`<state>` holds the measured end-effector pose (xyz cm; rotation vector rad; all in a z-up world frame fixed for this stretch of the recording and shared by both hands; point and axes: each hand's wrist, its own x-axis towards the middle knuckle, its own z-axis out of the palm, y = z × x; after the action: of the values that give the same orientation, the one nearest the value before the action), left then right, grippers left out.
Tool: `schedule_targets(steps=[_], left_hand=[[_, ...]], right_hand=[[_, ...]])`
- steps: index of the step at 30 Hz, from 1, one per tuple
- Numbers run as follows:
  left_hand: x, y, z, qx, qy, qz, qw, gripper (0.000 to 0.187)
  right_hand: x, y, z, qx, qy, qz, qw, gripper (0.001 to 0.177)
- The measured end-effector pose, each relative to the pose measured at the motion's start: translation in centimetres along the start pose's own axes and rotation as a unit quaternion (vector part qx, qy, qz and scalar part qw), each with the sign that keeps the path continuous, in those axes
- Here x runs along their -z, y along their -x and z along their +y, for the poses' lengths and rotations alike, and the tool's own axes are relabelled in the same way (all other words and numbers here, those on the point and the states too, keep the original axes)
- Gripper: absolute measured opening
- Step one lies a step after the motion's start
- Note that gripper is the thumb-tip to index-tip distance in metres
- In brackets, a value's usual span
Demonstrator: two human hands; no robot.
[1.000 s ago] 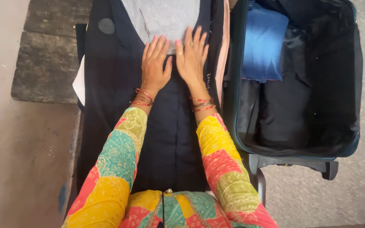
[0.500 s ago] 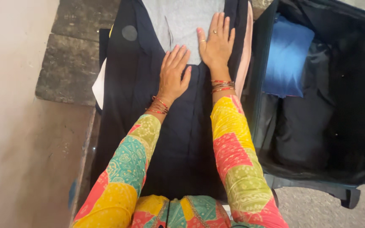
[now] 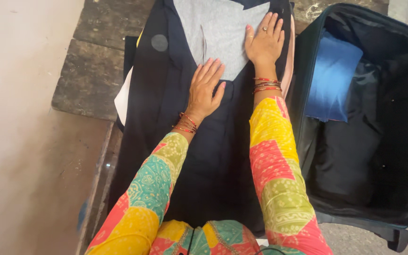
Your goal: The person folds a dark-colored jacket on a flat surface, smoothing the fabric and aligning the edges. They then fold a pair of blue jeans and place them on top of the jacket.
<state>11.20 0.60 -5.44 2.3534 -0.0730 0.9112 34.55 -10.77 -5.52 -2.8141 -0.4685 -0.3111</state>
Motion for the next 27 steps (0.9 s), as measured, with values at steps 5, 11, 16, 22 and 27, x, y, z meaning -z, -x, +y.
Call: schedule_targets(steps=[5,11,16,22,27], left_hand=[[-0.1,-0.1,-0.2,-0.005,0.009,0.013,1.0,0.047],[0.0,-0.1,-0.2,-0.003,0.01,0.008,1.0,0.047],[0.1,0.1,0.0,0.007,0.008,-0.006,1.0,0.047],[0.1,-0.2,-0.2,0.007,0.008,-0.008,1.0,0.047],[-0.1,-0.2,-0.3,0.001,0.008,0.004,1.0,0.046]], right_hand=[[2.3,0.8,-2.5,0.004,-0.048,-0.021,0.999,0.084],[2.6,3.7,-4.4,0.079,-0.069,0.016,0.994,0.088],[2.5,2.7,-3.5,0.046,-0.02,0.022,0.999,0.09],[1.0,1.0,-2.4,0.011,0.002,0.063,0.998,0.09],[-2.4,1.6,-1.3,0.008,0.012,0.077,0.997,0.085]])
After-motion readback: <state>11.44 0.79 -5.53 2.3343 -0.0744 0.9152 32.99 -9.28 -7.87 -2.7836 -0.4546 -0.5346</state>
